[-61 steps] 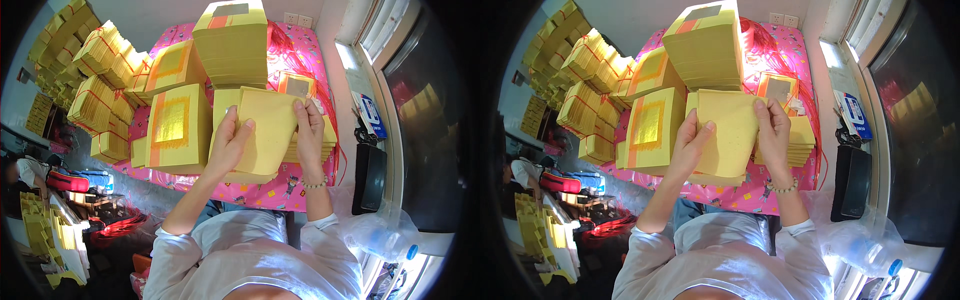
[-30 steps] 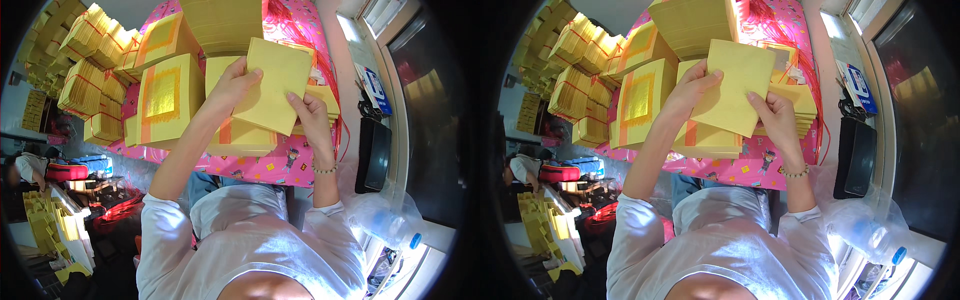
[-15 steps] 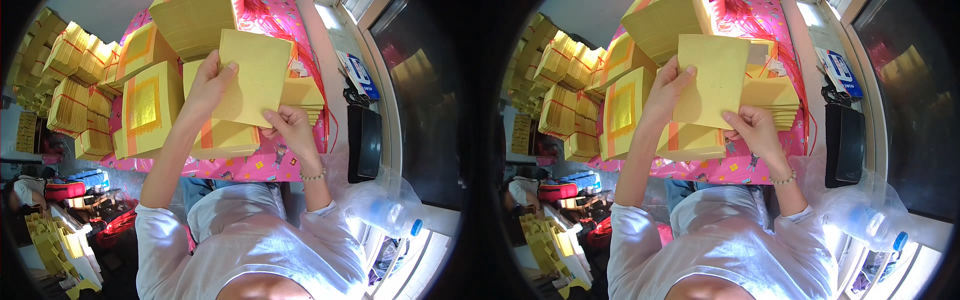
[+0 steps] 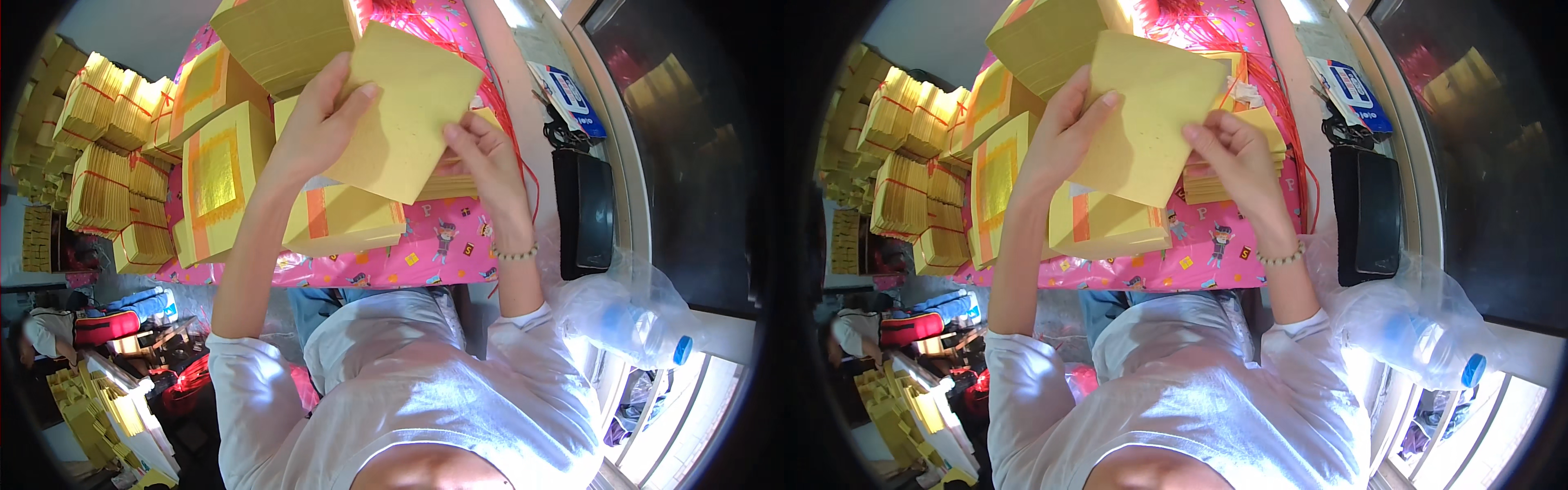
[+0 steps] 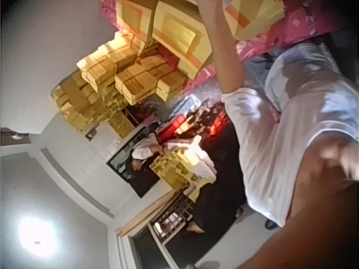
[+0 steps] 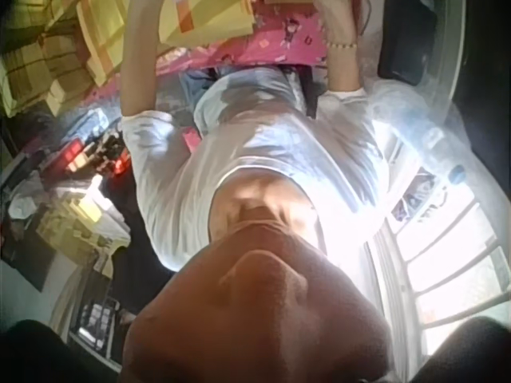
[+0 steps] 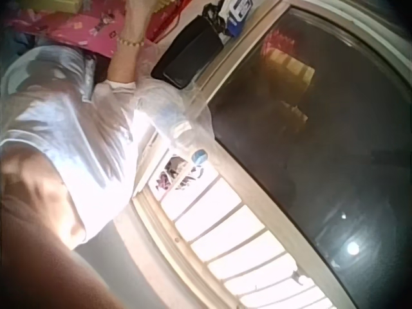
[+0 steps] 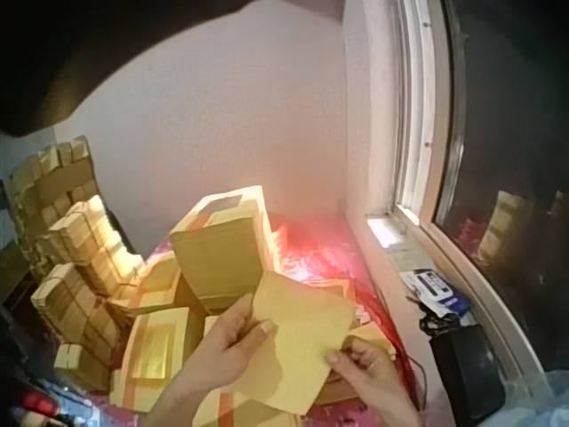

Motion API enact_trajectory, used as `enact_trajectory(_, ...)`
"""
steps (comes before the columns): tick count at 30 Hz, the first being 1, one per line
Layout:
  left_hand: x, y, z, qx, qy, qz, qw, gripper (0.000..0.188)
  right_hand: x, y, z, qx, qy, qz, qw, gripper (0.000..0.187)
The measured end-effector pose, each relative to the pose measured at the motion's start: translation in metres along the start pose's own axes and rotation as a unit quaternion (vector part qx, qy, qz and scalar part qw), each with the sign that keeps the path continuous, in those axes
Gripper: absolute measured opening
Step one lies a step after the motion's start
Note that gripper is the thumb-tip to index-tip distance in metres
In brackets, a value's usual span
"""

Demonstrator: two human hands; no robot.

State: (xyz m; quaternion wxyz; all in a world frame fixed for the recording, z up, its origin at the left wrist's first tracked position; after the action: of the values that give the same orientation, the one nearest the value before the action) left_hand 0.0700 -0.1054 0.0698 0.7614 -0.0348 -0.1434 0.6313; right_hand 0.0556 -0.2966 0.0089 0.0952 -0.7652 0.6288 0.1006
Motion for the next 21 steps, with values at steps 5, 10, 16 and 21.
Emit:
enact_trajectory(5,0.002,-0.022,-0.008,0.052,-0.025,-0.073,0.996,0.036,0.007,-0.009,-0.005,0.057,0.013,0.061,0.996,0.018)
enact_trajectory(10,0.005,-0.021,-0.01,0.119,-0.051,-0.097,0.987,0.044,0.023,-0.011,0.0,0.055,-0.036,0.112,0.991,0.02)
enact_trajectory(16,0.002,-0.042,-0.028,0.071,-0.084,-0.157,0.981,0.047,0.037,-0.015,-0.008,0.099,-0.065,0.174,0.978,0.022)
enact_trajectory(21,-0.015,-0.082,-0.057,0.064,-0.218,-0.129,0.965,0.038,0.064,-0.018,0.017,0.145,0.126,0.254,0.948,0.025)
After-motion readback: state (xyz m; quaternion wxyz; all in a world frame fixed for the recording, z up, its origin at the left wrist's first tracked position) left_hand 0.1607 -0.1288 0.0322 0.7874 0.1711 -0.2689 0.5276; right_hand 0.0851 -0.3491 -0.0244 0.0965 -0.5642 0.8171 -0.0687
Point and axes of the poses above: each hand's wrist, its own y-axis away from the middle knuckle, its own x-axis out of the back of the hand, z = x × y, the point moved 3 cm from there along -y, towards the middle knuckle, and after that the axes turned 3 degrees about -y, right-handed, at the moved point
